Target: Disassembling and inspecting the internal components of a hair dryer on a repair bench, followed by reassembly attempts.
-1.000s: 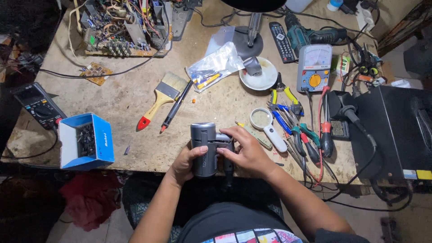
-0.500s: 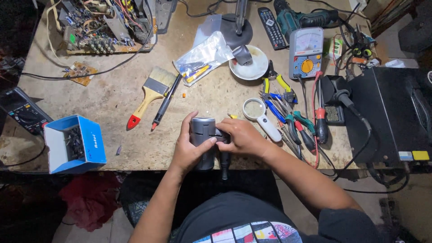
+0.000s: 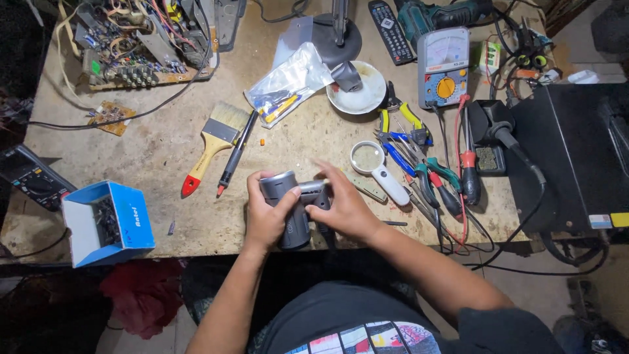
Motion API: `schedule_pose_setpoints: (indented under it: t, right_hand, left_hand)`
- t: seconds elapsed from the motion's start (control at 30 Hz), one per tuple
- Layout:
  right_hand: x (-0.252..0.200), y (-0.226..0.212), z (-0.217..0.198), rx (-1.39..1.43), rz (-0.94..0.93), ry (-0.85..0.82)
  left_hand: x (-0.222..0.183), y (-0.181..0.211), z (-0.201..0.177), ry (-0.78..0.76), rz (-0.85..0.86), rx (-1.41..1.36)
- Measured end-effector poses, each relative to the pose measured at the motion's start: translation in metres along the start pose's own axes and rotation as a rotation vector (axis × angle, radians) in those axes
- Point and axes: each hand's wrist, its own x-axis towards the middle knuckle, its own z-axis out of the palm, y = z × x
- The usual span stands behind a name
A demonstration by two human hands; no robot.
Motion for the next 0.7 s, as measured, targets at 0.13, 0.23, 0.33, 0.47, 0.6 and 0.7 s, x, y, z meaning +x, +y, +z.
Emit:
schedule_pose_setpoints:
  t: [0.13,0.23,0.33,0.47,0.6,0.7]
  right_hand:
    - [-0.030,0.043,0.034,0.690,0.414,0.054]
    - [-0.036,0.035,0.037,0.817,0.456,-0.056]
    - [-0.031,0.039,0.037,0.760,0.350,-0.123]
    - [-0.028,0.038,0.035,0.605,0.202,-0.135]
    - [-0.020,0.051,0.034,0.575,0.177,-0.170]
    - [-0.019,0.040,0.030,0.650,0.183,-0.185]
  left_hand:
    - [-0.004,-0.011,0.002,0.095,0.031,-0.173]
    - [-0.007,-0.010,0.002,0.081,0.051,-0.383]
    - [-0.011,0.002,0.003,0.013,-0.010,-0.465]
    - [-0.014,0.010,0.004,-0.020,-0.007,-0.514]
    - [-0.014,0.008,0.001,-0.031,0.030,-0.441]
    - [-0.005,-0.005,-0.017,-0.008,0.042,-0.200]
